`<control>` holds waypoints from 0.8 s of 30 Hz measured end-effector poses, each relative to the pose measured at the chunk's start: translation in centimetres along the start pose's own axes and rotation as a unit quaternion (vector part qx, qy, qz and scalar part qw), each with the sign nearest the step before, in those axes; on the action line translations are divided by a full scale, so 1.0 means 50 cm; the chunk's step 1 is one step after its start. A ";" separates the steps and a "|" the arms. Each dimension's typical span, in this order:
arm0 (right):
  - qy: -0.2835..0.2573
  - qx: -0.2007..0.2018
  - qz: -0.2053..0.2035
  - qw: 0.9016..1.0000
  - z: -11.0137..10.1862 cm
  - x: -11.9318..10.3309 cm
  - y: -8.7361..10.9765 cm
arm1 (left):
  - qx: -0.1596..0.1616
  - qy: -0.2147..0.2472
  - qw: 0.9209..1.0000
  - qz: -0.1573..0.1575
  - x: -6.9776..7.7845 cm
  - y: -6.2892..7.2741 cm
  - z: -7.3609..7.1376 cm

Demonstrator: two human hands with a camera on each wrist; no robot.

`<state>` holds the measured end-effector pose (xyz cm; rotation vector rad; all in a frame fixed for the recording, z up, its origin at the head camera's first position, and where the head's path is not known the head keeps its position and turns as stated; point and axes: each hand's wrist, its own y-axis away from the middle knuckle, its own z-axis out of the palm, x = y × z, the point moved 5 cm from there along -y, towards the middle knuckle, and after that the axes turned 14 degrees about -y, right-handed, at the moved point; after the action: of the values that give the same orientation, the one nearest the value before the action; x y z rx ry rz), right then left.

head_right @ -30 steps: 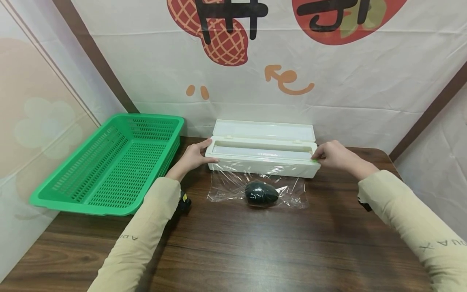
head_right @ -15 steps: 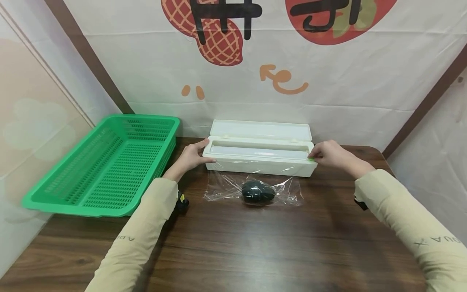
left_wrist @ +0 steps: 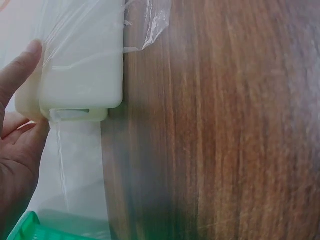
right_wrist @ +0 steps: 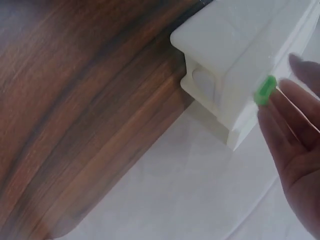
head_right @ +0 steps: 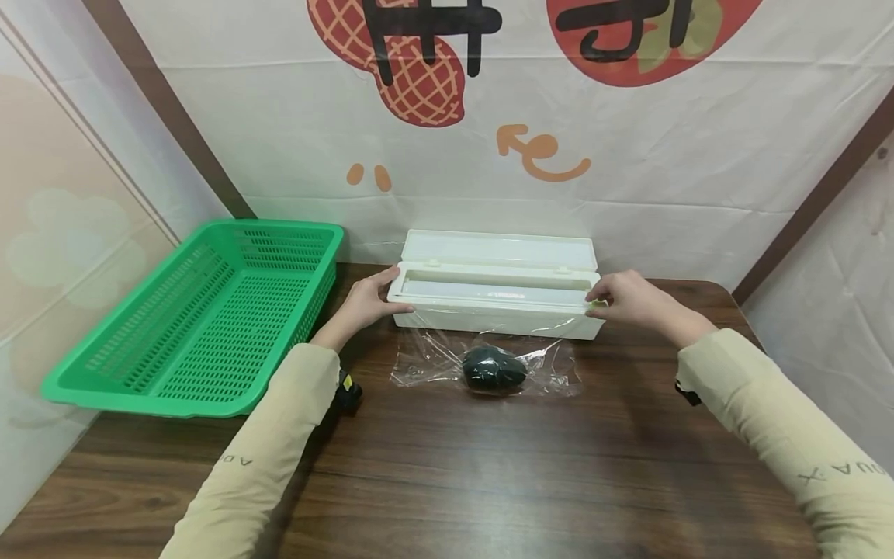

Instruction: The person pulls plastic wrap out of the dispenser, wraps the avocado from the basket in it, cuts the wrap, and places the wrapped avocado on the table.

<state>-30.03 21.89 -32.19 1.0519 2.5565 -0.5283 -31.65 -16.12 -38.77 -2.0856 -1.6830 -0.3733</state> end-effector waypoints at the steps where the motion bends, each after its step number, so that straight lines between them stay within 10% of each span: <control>1: 0.000 0.005 0.001 1.000 0.002 -0.002 0.000 | 0.002 -0.001 1.000 0.001 0.000 0.001 -0.001; 24: 0.029 0.103 -0.057 0.993 0.068 -0.031 0.004 | 0.039 0.002 0.999 0.000 0.013 0.010 -0.003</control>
<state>-28.31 19.57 -34.54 1.0040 2.6702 -0.8190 -30.99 -15.71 -38.41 -2.0279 -1.6686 -0.3057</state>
